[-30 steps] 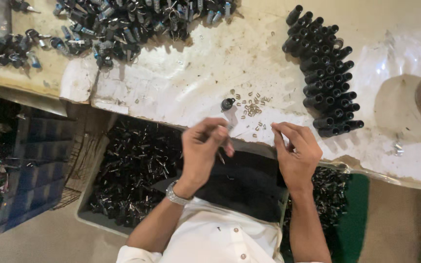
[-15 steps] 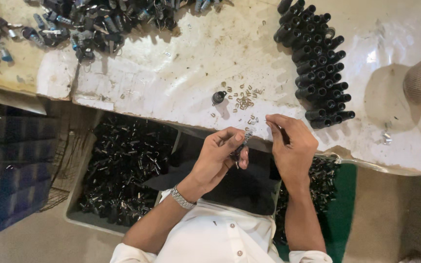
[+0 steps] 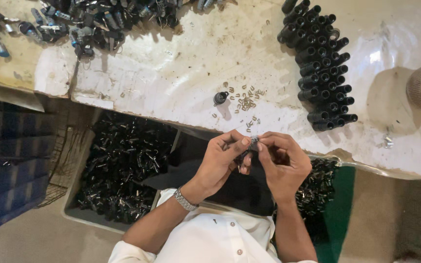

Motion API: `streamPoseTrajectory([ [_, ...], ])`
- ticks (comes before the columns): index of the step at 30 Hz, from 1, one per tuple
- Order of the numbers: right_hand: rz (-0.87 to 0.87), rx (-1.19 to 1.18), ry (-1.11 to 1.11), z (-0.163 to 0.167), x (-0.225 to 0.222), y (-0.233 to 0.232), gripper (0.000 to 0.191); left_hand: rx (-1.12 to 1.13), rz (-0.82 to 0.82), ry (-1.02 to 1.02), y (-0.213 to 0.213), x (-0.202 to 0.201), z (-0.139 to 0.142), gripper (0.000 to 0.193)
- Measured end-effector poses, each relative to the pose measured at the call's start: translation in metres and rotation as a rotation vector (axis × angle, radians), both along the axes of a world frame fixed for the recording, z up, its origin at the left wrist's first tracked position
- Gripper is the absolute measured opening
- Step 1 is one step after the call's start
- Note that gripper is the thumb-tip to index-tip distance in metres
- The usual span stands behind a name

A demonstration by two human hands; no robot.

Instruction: The person repeatedly picks small black cylindrical parts and metallic rings from a table, inserts the rings into the cylinders, and places the assembled units into a green bin. The person also occasionally moves parts aside and adjusts the pile of assembled units.

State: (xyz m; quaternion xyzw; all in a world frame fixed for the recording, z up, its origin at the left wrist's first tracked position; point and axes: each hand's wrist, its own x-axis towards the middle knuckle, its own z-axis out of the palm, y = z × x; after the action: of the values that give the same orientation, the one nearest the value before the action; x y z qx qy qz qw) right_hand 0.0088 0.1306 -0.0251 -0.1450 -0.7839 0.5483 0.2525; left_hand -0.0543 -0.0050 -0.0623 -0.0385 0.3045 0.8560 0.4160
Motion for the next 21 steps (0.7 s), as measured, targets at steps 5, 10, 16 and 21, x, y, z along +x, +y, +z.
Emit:
streamPoseTrajectory([
  [5,0.038,0.139,-0.026,-0.002,0.004,0.007,0.017,-0.234,0.104,0.451,-0.006,-0.002,0.009,0.017],
  [10,0.11,-0.663,-0.244,-0.018,0.012,0.023,0.024,-0.545,-0.178,0.843,-0.026,-0.02,0.023,0.018],
  [16,0.3,-0.448,-0.048,-0.025,0.026,0.03,0.017,-0.892,0.423,1.212,-0.028,-0.049,0.041,0.03],
  [21,0.373,-0.854,0.028,-0.018,0.021,0.028,0.023,-1.178,0.545,1.643,-0.016,-0.071,0.036,0.04],
])
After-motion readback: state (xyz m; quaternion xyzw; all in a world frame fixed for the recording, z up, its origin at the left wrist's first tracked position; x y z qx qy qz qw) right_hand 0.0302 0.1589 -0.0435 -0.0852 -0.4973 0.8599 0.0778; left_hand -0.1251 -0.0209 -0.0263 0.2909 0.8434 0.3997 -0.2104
